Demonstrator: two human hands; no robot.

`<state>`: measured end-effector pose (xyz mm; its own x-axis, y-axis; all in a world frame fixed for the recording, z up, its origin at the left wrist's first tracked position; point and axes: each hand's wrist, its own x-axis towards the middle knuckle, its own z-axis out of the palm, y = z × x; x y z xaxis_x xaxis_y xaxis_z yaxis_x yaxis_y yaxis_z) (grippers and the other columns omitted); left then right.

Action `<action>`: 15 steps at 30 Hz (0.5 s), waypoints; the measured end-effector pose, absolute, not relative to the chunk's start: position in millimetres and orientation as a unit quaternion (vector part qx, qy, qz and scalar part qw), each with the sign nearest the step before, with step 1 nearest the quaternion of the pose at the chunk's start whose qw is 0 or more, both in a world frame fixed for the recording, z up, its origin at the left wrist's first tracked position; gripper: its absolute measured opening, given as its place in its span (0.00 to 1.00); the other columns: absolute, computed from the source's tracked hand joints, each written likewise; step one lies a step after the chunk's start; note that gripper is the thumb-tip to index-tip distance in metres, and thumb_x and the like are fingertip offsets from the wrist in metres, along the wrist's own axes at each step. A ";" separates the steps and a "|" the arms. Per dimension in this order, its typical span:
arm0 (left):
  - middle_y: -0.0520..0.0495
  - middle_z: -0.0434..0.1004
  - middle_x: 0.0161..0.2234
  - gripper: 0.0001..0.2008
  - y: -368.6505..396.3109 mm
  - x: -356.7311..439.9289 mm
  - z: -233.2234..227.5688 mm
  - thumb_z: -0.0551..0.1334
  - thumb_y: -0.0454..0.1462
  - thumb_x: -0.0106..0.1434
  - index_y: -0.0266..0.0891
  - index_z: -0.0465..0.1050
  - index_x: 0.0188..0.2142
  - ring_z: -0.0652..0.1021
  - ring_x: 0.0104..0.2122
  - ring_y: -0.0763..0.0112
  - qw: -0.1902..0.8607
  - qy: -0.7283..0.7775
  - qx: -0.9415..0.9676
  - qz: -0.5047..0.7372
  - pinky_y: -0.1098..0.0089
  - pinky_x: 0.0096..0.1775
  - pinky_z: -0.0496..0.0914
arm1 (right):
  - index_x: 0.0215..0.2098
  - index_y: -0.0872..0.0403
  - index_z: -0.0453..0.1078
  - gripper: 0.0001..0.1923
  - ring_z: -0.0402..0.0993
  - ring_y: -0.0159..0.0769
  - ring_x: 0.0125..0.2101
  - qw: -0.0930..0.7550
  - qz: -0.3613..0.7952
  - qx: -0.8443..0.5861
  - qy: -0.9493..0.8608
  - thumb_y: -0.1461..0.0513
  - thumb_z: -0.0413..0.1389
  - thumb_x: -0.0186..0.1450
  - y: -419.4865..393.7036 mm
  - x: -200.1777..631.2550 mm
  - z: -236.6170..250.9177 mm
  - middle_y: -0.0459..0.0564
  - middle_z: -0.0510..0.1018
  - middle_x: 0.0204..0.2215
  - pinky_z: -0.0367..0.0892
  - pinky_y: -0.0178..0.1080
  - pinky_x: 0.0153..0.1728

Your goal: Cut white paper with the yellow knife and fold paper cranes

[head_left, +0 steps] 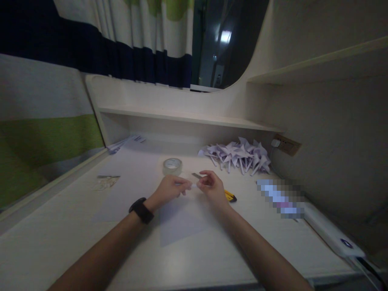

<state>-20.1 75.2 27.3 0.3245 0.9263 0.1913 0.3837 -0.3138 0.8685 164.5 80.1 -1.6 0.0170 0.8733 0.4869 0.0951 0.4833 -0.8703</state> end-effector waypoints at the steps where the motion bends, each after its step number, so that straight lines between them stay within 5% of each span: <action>1: 0.49 0.73 0.18 0.16 75.9 -20.2 26.0 0.61 0.46 0.58 0.35 0.80 0.29 0.67 0.16 0.76 0.377 0.449 0.723 0.366 0.76 0.20 0.58 | 0.40 0.52 0.67 0.16 0.71 0.32 0.24 0.600 0.330 -0.389 -0.617 0.63 0.61 0.52 80.1 164.0 -2.1 0.41 0.72 0.22 0.67 0.36 0.29; 10: 0.47 0.75 0.20 0.16 78.0 -19.5 24.8 0.60 0.45 0.58 0.35 0.80 0.28 0.69 0.17 0.75 0.358 0.468 0.721 0.364 0.76 0.20 0.60 | 0.41 0.52 0.69 0.16 0.72 0.35 0.31 0.587 0.284 -0.419 -0.632 0.62 0.61 0.54 78.8 168.7 1.0 0.46 0.75 0.29 0.67 0.38 0.34; 15: 0.47 0.75 0.20 0.15 80.2 -20.4 21.6 0.60 0.44 0.58 0.35 0.80 0.29 0.70 0.17 0.74 0.365 0.468 0.720 0.359 0.76 0.20 0.61 | 0.30 0.52 0.73 0.05 0.72 0.39 0.35 0.553 0.247 -0.381 -0.698 0.59 0.61 0.56 77.6 174.5 10.3 0.49 0.76 0.32 0.66 0.41 0.38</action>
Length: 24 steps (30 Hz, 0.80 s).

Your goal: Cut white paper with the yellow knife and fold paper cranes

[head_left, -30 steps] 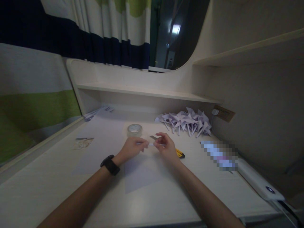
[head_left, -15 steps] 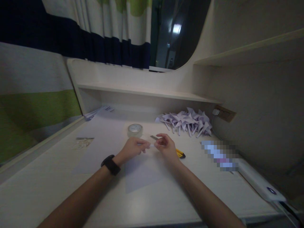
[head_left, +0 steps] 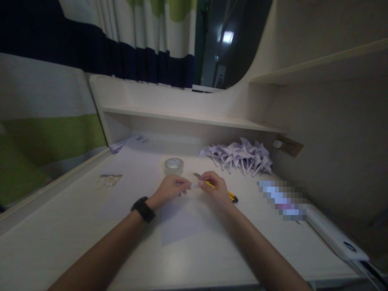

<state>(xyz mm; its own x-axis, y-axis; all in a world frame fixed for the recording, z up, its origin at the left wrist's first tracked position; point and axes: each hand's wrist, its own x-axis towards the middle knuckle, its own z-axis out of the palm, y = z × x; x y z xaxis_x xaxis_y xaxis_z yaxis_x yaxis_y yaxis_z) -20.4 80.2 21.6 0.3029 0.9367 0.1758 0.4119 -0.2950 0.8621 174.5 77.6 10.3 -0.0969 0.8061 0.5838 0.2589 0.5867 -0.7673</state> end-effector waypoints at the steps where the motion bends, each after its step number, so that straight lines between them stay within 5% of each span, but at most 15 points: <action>1: 0.47 0.75 0.20 0.15 81.0 -20.7 20.4 0.60 0.44 0.58 0.35 0.80 0.28 0.70 0.17 0.74 0.367 0.464 0.722 0.359 0.76 0.20 0.60 | 0.29 0.52 0.73 0.05 0.72 0.40 0.36 0.543 0.244 -0.369 -0.713 0.59 0.61 0.56 77.6 175.0 11.3 0.49 0.76 0.32 0.65 0.42 0.40; 24: 0.48 0.74 0.19 0.18 77.1 -18.3 23.1 0.59 0.46 0.59 0.33 0.80 0.31 0.68 0.16 0.77 0.368 0.450 0.737 0.346 0.77 0.19 0.60 | 0.28 0.52 0.72 0.05 0.73 0.40 0.39 0.506 0.185 -0.423 -0.729 0.63 0.64 0.54 78.8 167.8 0.4 0.48 0.78 0.32 0.63 0.41 0.44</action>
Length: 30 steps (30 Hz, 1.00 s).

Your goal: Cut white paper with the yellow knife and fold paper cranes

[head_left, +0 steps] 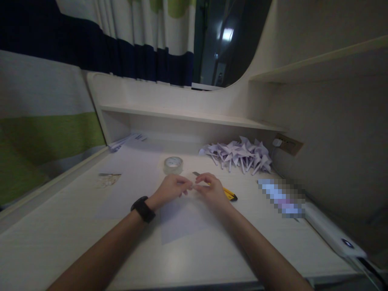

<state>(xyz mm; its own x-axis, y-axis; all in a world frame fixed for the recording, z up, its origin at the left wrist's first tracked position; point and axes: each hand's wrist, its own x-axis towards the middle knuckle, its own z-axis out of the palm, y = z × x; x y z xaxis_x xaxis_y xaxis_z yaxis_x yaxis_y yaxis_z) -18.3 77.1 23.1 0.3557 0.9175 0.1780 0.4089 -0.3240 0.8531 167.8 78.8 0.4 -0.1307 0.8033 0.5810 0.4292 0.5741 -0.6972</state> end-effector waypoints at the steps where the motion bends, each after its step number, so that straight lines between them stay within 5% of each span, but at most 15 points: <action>1: 0.48 0.74 0.19 0.18 76.8 -18.1 23.1 0.59 0.45 0.60 0.33 0.80 0.31 0.68 0.16 0.77 0.369 0.449 0.736 0.346 0.77 0.19 0.60 | 0.28 0.52 0.72 0.05 0.73 0.40 0.38 0.506 0.181 -0.427 -0.727 0.63 0.64 0.54 79.1 167.6 -0.2 0.48 0.78 0.32 0.64 0.41 0.43; 16: 0.47 0.76 0.21 0.17 75.2 -18.6 23.1 0.58 0.45 0.61 0.34 0.80 0.32 0.69 0.16 0.76 0.351 0.444 0.748 0.347 0.77 0.19 0.60 | 0.31 0.54 0.71 0.05 0.73 0.36 0.31 0.468 0.215 -0.480 -0.710 0.60 0.60 0.58 72.4 165.2 0.9 0.48 0.78 0.29 0.66 0.36 0.32; 25: 0.49 0.81 0.26 0.07 74.3 -18.6 23.8 0.64 0.37 0.58 0.39 0.81 0.34 0.77 0.25 0.71 0.264 0.417 0.793 0.358 0.73 0.30 0.67 | 0.43 0.53 0.69 0.19 0.75 0.35 0.25 0.490 0.288 -0.492 -0.659 0.63 0.63 0.52 76.4 165.4 -0.5 0.44 0.79 0.24 0.66 0.35 0.29; 30: 0.49 0.83 0.31 0.07 70.0 -15.9 24.3 0.64 0.35 0.59 0.41 0.82 0.34 0.80 0.29 0.69 0.200 0.416 0.798 0.388 0.73 0.34 0.70 | 0.38 0.54 0.70 0.14 0.75 0.35 0.26 0.513 0.319 -0.457 -0.653 0.62 0.62 0.53 78.2 166.7 0.3 0.46 0.79 0.25 0.67 0.36 0.31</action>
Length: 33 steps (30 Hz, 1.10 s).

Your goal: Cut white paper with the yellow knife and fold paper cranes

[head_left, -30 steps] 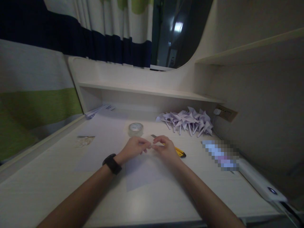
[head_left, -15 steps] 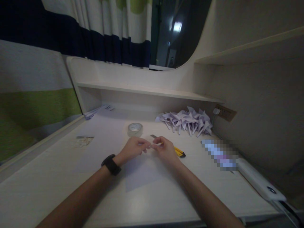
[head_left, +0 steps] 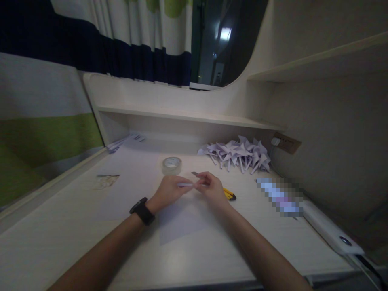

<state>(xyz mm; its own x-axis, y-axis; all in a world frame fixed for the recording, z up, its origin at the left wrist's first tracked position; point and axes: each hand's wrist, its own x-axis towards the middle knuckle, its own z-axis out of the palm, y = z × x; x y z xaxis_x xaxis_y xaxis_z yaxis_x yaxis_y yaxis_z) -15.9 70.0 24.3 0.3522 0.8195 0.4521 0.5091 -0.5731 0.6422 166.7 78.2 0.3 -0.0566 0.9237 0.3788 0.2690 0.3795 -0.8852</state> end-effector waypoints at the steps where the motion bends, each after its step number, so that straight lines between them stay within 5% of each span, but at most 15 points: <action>1: 0.49 0.83 0.32 0.06 70.1 -15.6 23.4 0.64 0.35 0.59 0.41 0.82 0.34 0.80 0.30 0.68 0.192 0.416 0.796 0.395 0.73 0.35 0.70 | 0.37 0.54 0.71 0.14 0.75 0.35 0.26 0.515 0.326 -0.454 -0.649 0.62 0.62 0.52 78.4 166.7 0.2 0.46 0.79 0.25 0.67 0.36 0.31; 15: 0.47 0.83 0.33 0.10 72.1 -15.9 16.2 0.64 0.45 0.60 0.43 0.81 0.34 0.81 0.31 0.65 0.126 0.447 0.795 0.391 0.70 0.35 0.70 | 0.33 0.54 0.72 0.10 0.76 0.37 0.28 0.533 0.292 -0.465 -0.644 0.62 0.62 0.52 73.8 164.8 4.4 0.49 0.79 0.26 0.67 0.36 0.31; 24: 0.50 0.83 0.35 0.07 73.5 -19.2 16.3 0.63 0.41 0.62 0.45 0.81 0.36 0.80 0.33 0.67 0.096 0.385 0.833 0.386 0.70 0.37 0.69 | 0.24 0.55 0.76 0.09 0.73 0.36 0.24 0.445 0.325 -0.475 -0.686 0.58 0.59 0.56 79.6 173.6 5.8 0.49 0.79 0.21 0.64 0.35 0.28; 33: 0.48 0.83 0.34 0.07 74.6 -18.3 13.3 0.65 0.42 0.59 0.43 0.81 0.34 0.80 0.34 0.65 0.133 0.412 0.809 0.398 0.69 0.39 0.70 | 0.27 0.56 0.79 0.09 0.73 0.35 0.23 0.456 0.333 -0.485 -0.668 0.57 0.63 0.53 79.7 172.6 2.0 0.50 0.80 0.23 0.63 0.35 0.27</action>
<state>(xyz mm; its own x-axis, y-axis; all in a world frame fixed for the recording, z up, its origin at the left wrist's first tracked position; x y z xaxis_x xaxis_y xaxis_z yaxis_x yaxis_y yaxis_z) -18.3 74.6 13.3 0.3432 0.7724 0.5345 0.5612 -0.6249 0.5427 172.6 79.7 2.0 -0.1135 0.9516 0.2855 0.3443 0.3072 -0.8872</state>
